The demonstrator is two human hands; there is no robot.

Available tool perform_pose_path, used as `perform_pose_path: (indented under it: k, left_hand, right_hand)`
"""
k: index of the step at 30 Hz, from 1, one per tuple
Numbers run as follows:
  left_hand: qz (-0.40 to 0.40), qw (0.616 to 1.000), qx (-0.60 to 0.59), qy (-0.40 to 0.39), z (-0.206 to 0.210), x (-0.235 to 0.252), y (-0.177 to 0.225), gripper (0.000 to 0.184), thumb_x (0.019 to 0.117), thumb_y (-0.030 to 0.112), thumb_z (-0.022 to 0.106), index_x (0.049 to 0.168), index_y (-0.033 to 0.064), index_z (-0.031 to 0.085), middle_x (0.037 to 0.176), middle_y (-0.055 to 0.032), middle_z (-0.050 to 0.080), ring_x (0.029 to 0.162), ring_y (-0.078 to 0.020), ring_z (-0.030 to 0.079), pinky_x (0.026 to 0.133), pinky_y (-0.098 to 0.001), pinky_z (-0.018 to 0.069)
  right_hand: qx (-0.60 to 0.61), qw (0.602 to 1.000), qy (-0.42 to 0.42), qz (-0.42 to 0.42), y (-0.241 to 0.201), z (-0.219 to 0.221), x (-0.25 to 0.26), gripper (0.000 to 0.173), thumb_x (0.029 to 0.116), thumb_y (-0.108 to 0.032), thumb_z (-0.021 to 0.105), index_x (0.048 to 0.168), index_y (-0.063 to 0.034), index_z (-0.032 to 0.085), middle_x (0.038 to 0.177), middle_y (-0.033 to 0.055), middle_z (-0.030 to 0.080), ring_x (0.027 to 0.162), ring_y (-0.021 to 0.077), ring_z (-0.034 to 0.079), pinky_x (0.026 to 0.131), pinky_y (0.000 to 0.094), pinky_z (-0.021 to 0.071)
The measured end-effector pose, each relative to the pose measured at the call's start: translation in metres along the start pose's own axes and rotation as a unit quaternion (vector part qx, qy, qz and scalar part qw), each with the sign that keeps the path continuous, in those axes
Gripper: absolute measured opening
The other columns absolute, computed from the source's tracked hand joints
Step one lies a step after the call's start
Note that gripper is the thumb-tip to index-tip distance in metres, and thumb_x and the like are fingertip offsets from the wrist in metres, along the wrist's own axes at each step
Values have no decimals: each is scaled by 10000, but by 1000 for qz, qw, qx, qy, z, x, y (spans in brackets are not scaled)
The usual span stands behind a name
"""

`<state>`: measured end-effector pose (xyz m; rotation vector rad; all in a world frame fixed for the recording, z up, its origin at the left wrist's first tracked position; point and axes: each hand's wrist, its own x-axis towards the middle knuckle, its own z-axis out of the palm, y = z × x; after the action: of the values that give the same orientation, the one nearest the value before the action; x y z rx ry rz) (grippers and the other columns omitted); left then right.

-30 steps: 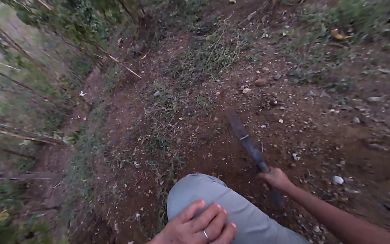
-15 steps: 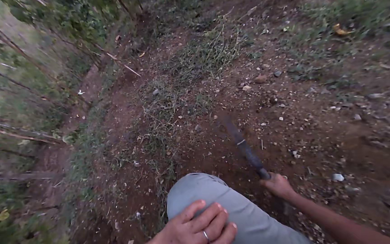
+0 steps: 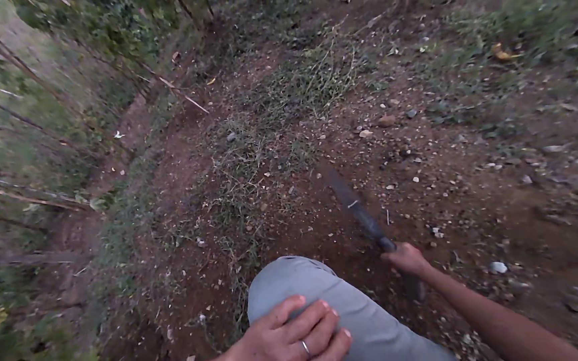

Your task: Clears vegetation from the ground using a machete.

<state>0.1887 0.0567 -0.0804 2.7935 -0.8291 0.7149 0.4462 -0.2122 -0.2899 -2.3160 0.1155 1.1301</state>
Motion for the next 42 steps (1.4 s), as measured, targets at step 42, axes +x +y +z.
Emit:
perform_pose_path:
  k: [42]
  left_hand:
    - [5, 1000, -3, 2, 0, 0, 1, 367, 1069, 420, 463, 1233, 167, 672, 1277, -25, 687, 1331, -147, 531, 1202, -336, 259]
  right_hand:
    - [-164, 978, -127, -12, 1, 63, -18, 401, 955, -209, 713, 1209, 86, 617, 1091, 281, 678, 984, 404, 692, 897, 579, 541]
